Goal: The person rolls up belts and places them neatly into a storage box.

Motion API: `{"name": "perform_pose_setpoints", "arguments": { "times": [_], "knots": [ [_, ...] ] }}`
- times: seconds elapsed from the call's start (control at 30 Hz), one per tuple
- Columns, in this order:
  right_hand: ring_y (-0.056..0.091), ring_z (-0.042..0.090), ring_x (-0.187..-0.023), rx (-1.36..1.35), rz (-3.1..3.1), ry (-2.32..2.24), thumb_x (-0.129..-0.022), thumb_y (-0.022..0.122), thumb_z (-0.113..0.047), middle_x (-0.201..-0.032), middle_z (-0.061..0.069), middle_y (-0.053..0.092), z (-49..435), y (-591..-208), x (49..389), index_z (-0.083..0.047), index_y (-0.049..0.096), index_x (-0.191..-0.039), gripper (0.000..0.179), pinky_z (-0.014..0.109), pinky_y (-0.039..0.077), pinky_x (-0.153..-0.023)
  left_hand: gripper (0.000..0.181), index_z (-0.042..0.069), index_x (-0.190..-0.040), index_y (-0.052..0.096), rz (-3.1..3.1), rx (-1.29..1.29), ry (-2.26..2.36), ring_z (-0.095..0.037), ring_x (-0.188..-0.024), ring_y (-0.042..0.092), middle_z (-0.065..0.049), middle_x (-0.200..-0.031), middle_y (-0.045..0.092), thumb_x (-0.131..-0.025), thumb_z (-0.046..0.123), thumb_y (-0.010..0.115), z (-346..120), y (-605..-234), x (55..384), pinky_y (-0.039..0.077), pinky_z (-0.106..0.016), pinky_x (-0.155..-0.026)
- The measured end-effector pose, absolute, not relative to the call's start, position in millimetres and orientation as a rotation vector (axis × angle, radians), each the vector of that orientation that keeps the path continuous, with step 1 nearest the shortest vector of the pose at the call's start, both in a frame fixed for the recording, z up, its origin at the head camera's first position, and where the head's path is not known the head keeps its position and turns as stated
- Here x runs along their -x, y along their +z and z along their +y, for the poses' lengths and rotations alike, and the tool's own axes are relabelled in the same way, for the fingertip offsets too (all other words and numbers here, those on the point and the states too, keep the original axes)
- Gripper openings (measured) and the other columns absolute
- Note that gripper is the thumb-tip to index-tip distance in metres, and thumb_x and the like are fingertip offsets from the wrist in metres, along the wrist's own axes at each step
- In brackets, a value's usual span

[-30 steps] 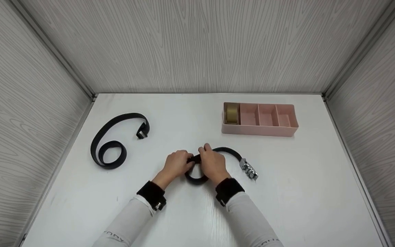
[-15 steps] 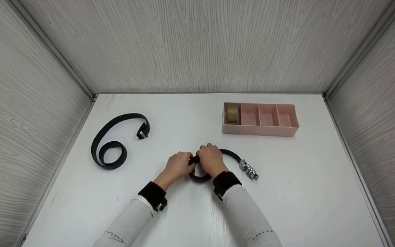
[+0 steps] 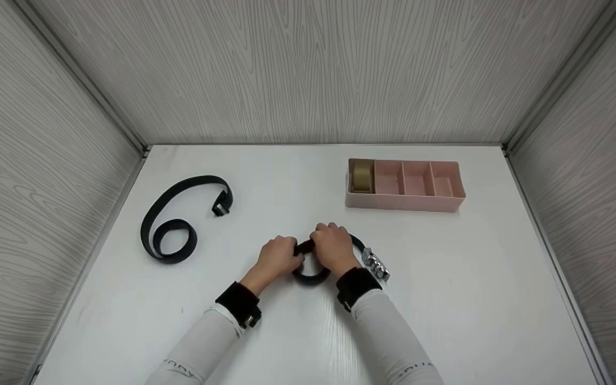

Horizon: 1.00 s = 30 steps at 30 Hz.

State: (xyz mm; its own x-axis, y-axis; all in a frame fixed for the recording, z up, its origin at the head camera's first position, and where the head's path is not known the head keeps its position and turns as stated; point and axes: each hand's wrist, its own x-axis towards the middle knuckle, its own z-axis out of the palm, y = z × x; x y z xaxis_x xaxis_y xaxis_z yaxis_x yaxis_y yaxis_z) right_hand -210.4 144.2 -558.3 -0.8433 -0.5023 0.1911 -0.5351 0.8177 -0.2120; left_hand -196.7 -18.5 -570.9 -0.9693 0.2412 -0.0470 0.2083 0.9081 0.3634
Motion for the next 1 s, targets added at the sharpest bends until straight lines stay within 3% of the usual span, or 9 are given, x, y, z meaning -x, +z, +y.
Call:
{"name": "perform_pose_setpoints", "arguments": {
  "times": [0.27,0.43,0.6,0.77,1.0],
  "knots": [
    [0.064,0.028,-0.077,-0.865,-2.794,0.563,-0.075,0.073,0.005,-0.085,0.005,0.066,140.4,-566.8,214.4,-0.009,0.076,-0.081,0.015,0.041,0.052,-0.067,0.023,0.012,-0.072,0.060,2.993,-0.368,0.562,-0.018,-0.058,0.056,-0.002,-0.067,0.060,-0.082,0.029,0.072,-18.8,-569.8,198.9,0.046,-0.036,-0.052],
    [0.065,0.028,-0.086,-0.859,-2.820,0.647,-0.080,0.075,0.001,-0.105,0.010,0.063,144.0,-565.8,211.3,-0.006,0.075,-0.097,0.019,0.041,0.053,-0.072,0.018,0.010,-0.077,0.063,2.998,-0.400,0.529,-0.020,-0.061,0.060,-0.004,-0.070,0.063,-0.085,0.025,0.070,-18.1,-568.9,198.7,0.048,-0.037,-0.053],
    [0.065,0.031,-0.088,-0.716,-2.886,0.714,-0.084,0.076,-0.007,-0.126,0.016,0.050,159.8,-552.6,204.5,-0.002,0.065,-0.118,0.036,0.043,0.053,-0.071,0.017,0.009,-0.079,0.064,2.989,-0.362,0.530,-0.022,-0.064,0.063,-0.005,-0.072,0.065,-0.084,0.024,0.071,-19.9,-568.9,197.9,0.049,-0.038,-0.055],
    [0.060,0.038,-0.097,-0.540,-2.978,0.582,-0.082,0.073,0.002,-0.114,0.020,0.059,185.3,-548.3,203.0,0.003,0.065,-0.116,0.035,0.049,0.051,-0.078,0.013,0.009,-0.081,0.062,2.962,-0.310,0.555,-0.024,-0.067,0.064,-0.006,-0.074,0.065,-0.083,0.020,0.069,-21.9,-567.3,197.7,0.050,-0.039,-0.058],
    [0.065,0.033,-0.088,-0.413,-3.107,0.564,-0.086,0.066,0.002,-0.091,0.009,0.069,208.3,-552.5,202.6,-0.009,0.076,-0.102,0.022,0.047,0.052,-0.069,0.013,0.009,-0.085,0.060,2.947,-0.269,0.585,-0.026,-0.070,0.065,-0.007,-0.078,0.066,-0.083,0.020,0.068,-22.4,-568.0,197.3,0.050,-0.039,-0.059]
  ]
}}
